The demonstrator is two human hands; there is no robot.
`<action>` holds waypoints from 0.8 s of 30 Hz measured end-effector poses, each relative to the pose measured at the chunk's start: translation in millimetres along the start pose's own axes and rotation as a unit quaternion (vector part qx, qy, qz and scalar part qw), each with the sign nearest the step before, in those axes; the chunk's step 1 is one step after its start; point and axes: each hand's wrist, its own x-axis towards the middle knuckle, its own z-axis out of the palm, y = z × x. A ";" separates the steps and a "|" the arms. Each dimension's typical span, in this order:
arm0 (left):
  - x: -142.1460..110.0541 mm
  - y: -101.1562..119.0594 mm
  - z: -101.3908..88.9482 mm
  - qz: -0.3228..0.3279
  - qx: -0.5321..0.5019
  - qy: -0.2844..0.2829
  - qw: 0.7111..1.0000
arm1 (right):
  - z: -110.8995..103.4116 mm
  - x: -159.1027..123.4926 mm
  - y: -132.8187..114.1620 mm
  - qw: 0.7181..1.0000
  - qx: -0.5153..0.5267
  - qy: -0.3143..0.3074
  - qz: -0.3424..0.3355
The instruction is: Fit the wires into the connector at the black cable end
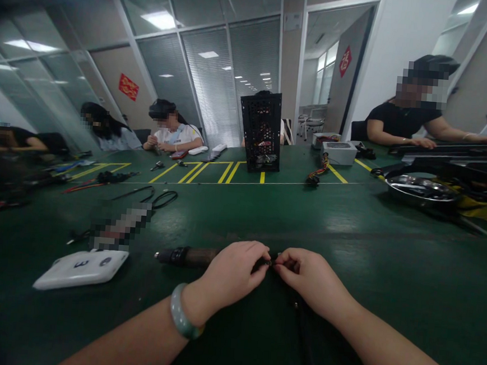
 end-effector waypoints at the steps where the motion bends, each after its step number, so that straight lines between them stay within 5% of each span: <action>1: -0.1 -0.3 0.4 -0.001 -0.002 0.002 1.000 | -0.3 -0.1 -0.7 1.000 -0.003 0.002 -0.001; 24: -0.1 0.4 -1.4 0.015 -0.020 0.007 1.000 | -1.4 -1.0 -3.3 1.000 0.003 0.007 -0.002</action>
